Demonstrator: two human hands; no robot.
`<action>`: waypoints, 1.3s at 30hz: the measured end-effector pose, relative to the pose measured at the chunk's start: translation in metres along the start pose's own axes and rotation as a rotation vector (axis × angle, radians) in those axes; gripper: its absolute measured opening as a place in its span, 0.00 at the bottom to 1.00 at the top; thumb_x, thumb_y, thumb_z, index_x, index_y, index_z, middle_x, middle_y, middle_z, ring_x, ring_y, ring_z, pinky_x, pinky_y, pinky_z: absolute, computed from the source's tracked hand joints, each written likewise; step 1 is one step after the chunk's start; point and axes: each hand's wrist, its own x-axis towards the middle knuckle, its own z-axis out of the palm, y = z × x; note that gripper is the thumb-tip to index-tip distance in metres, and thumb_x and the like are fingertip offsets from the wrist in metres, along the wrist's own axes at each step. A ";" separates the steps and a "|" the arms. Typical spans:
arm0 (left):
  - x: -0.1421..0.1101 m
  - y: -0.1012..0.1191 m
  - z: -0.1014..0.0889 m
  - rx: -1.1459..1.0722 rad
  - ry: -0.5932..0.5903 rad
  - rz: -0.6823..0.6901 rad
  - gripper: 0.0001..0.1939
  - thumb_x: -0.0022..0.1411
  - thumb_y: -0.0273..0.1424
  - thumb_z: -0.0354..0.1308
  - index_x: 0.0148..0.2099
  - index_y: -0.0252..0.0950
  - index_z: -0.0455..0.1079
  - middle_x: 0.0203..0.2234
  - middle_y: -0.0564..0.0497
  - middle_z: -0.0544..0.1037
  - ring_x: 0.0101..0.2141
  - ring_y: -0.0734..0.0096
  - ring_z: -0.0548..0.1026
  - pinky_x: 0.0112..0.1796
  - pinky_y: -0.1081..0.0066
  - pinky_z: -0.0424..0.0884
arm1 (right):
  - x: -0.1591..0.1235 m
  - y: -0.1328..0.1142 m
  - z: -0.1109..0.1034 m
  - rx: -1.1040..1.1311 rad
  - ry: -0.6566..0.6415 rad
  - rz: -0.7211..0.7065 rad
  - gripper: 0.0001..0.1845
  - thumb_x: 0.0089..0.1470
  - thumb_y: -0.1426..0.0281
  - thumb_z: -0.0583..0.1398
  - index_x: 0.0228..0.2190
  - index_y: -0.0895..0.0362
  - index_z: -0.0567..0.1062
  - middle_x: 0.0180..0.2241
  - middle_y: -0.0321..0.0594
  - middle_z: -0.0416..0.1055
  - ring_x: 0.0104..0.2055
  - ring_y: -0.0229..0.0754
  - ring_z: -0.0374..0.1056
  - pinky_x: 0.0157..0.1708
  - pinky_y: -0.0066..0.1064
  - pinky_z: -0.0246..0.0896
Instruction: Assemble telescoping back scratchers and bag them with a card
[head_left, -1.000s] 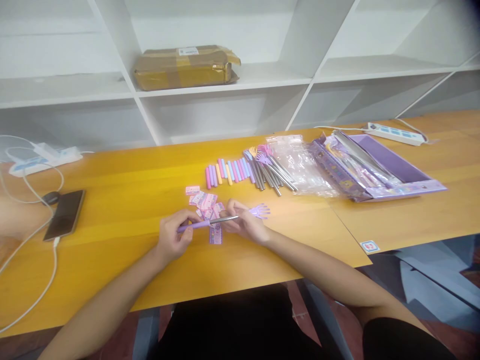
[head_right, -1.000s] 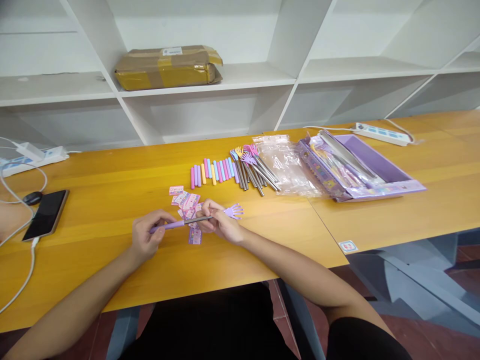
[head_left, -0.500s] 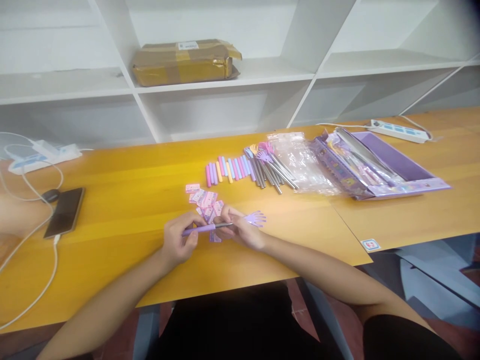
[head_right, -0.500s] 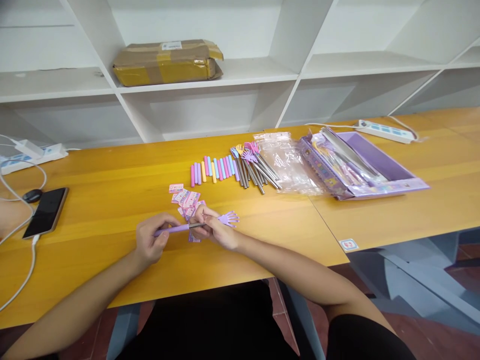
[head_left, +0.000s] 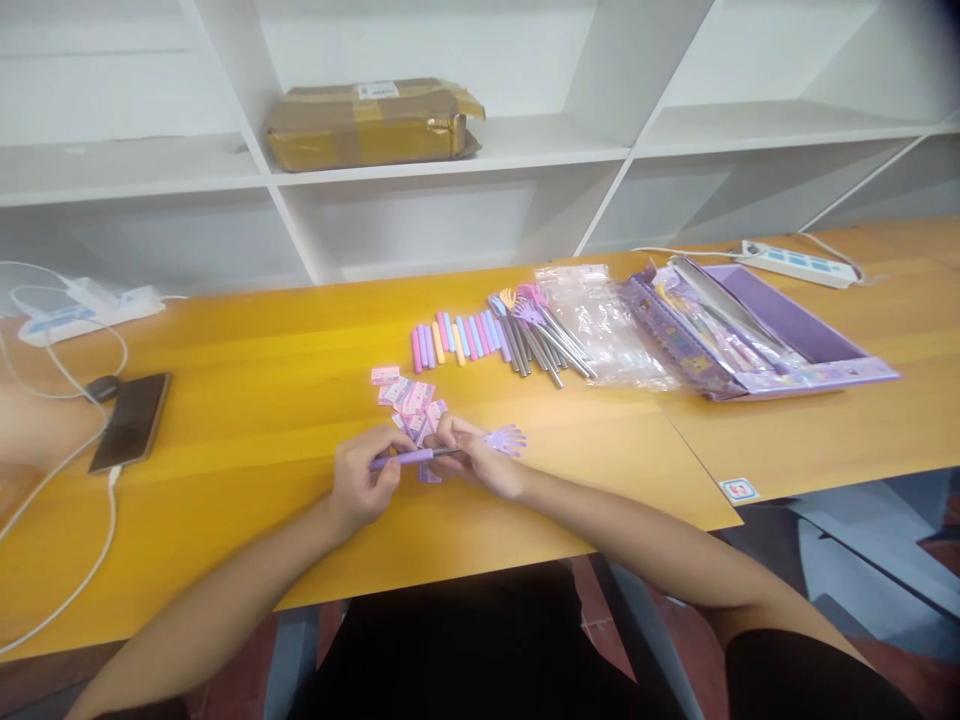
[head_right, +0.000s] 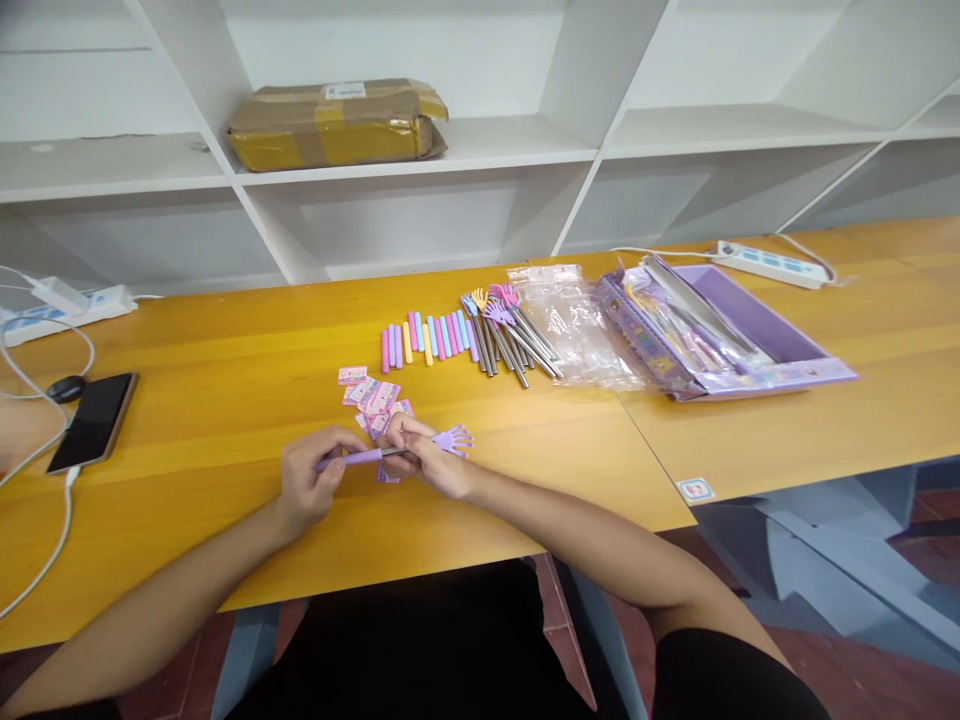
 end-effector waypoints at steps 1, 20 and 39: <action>0.001 0.000 -0.001 -0.003 -0.002 -0.003 0.15 0.74 0.35 0.51 0.40 0.38 0.78 0.28 0.52 0.81 0.23 0.72 0.69 0.29 0.69 0.66 | 0.000 0.001 0.001 -0.003 0.002 0.003 0.16 0.71 0.57 0.57 0.33 0.50 0.61 0.24 0.27 0.53 0.25 0.37 0.47 0.31 0.31 0.48; 0.017 -0.018 -0.017 0.521 -0.120 0.160 0.09 0.70 0.25 0.54 0.49 0.38 0.74 0.38 0.50 0.82 0.35 0.70 0.81 0.37 0.72 0.73 | 0.014 -0.018 -0.030 -0.065 0.233 -0.070 0.24 0.59 0.48 0.71 0.39 0.52 0.70 0.23 0.23 0.58 0.21 0.30 0.46 0.25 0.28 0.39; 0.024 -0.020 -0.028 0.753 -0.213 -0.132 0.06 0.69 0.30 0.54 0.38 0.38 0.71 0.32 0.52 0.78 0.31 0.68 0.75 0.32 0.67 0.63 | 0.010 -0.021 -0.037 -0.389 0.375 0.034 0.31 0.59 0.40 0.68 0.28 0.53 0.66 0.18 0.24 0.59 0.21 0.31 0.50 0.22 0.26 0.43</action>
